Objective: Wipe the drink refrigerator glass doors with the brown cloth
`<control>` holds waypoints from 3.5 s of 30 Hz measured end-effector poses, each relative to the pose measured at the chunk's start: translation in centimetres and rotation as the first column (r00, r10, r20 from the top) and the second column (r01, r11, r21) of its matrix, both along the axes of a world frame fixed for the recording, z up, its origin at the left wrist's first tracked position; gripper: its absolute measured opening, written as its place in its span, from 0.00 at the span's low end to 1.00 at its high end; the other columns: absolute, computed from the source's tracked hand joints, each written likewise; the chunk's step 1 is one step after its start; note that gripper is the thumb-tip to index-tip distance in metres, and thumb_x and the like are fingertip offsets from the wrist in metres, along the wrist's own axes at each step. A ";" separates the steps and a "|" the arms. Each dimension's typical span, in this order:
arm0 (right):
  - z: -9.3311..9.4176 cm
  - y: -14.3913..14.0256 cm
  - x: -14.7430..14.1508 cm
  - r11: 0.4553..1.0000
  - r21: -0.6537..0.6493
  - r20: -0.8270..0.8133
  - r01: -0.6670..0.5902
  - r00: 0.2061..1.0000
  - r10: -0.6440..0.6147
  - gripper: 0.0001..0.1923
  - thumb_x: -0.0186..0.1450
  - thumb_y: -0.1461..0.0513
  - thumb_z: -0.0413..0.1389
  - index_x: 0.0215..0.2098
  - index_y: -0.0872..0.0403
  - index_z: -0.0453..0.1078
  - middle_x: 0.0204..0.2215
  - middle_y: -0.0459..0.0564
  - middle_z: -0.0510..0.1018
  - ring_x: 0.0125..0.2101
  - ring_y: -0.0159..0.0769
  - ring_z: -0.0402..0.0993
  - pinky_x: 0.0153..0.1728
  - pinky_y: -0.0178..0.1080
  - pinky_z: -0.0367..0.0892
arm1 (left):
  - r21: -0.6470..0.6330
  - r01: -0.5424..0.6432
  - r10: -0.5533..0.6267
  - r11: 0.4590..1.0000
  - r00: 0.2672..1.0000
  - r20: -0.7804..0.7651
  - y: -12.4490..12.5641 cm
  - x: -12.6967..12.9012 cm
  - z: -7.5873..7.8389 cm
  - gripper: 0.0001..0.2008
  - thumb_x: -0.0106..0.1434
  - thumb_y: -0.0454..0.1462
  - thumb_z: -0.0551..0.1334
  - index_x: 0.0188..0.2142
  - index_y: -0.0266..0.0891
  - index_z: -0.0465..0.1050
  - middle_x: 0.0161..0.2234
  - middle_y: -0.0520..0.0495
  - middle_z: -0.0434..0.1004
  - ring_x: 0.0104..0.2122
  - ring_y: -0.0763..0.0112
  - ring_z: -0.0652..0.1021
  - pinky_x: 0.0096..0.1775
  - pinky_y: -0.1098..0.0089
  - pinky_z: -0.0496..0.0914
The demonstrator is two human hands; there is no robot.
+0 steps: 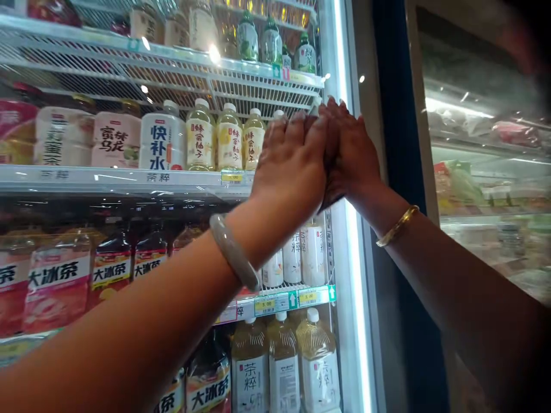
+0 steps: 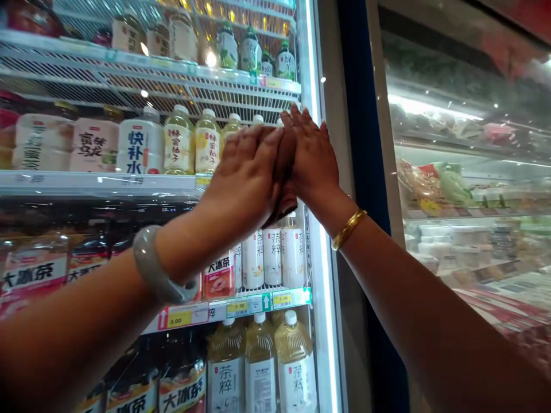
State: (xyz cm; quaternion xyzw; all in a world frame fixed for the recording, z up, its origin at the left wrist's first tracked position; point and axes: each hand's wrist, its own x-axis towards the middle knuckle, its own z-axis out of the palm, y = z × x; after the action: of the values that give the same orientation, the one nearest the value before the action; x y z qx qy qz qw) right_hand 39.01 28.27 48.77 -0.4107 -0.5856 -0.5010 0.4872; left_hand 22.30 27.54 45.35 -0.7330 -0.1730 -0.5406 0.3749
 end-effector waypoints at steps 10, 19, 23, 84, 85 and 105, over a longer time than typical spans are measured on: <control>-1.5 -1.2 -2.7 0.999 -0.035 -0.099 0.008 0.995 -0.011 0.30 0.75 0.61 0.43 0.74 0.55 0.55 0.76 0.52 0.52 0.76 0.41 0.46 0.77 0.56 0.39 | -0.021 -0.016 0.017 1.000 0.999 0.032 2.4 -3.6 3.8 0.37 0.69 0.48 0.56 0.74 0.43 0.52 0.74 0.41 0.55 0.75 0.51 0.50 0.76 0.50 0.40; -1.8 -1.5 -2.4 0.999 -0.043 -0.072 0.029 0.997 -0.032 0.29 0.76 0.61 0.41 0.74 0.54 0.55 0.76 0.51 0.52 0.76 0.38 0.45 0.78 0.52 0.41 | -0.043 0.016 -0.021 0.999 0.994 -0.106 1.3 -2.8 -0.7 0.34 0.68 0.45 0.55 0.73 0.46 0.57 0.74 0.47 0.57 0.75 0.56 0.52 0.76 0.53 0.40; -1.7 -1.2 -2.1 0.999 -0.035 -0.091 0.019 0.996 -0.022 0.28 0.76 0.59 0.42 0.73 0.47 0.54 0.76 0.43 0.53 0.76 0.36 0.45 0.78 0.51 0.41 | -0.106 -0.020 0.005 0.994 0.991 -0.132 0.5 -3.0 -0.7 0.34 0.67 0.46 0.57 0.72 0.48 0.58 0.73 0.49 0.58 0.75 0.58 0.52 0.76 0.57 0.40; -3.9 -3.7 -7.0 0.978 -0.044 -0.247 -0.204 0.951 0.188 0.30 0.63 0.66 0.53 0.64 0.53 0.69 0.69 0.56 0.65 0.75 0.57 0.48 0.75 0.64 0.49 | -0.140 -0.239 0.250 0.961 0.966 0.066 0.8 -10.6 -1.9 0.33 0.73 0.41 0.44 0.76 0.36 0.47 0.77 0.44 0.44 0.76 0.61 0.47 0.76 0.50 0.38; -3.4 -3.5 -7.7 0.976 -0.036 -0.278 -0.214 0.940 0.196 0.30 0.63 0.65 0.53 0.64 0.52 0.69 0.70 0.56 0.64 0.75 0.58 0.46 0.75 0.67 0.48 | -0.141 -0.244 0.255 0.960 0.965 0.065 0.8 -10.5 -1.9 0.34 0.73 0.41 0.44 0.76 0.35 0.47 0.77 0.44 0.44 0.76 0.61 0.47 0.76 0.50 0.38; -5.9 -2.6 -12.1 0.962 -0.149 0.020 -0.229 0.972 0.235 0.29 0.64 0.68 0.54 0.64 0.52 0.67 0.69 0.53 0.65 0.76 0.49 0.44 0.78 0.58 0.45 | -0.145 -0.250 0.260 0.957 0.964 0.054 1.3 -10.9 -1.6 0.33 0.72 0.39 0.47 0.75 0.35 0.50 0.76 0.44 0.47 0.76 0.59 0.51 0.76 0.49 0.43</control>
State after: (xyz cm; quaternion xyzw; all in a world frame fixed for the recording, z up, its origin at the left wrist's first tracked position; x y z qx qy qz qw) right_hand 26.92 25.65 42.88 -0.3643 -0.6738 -0.4039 0.5000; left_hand 11.39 28.80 43.70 -0.7082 -0.3164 -0.5009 0.3840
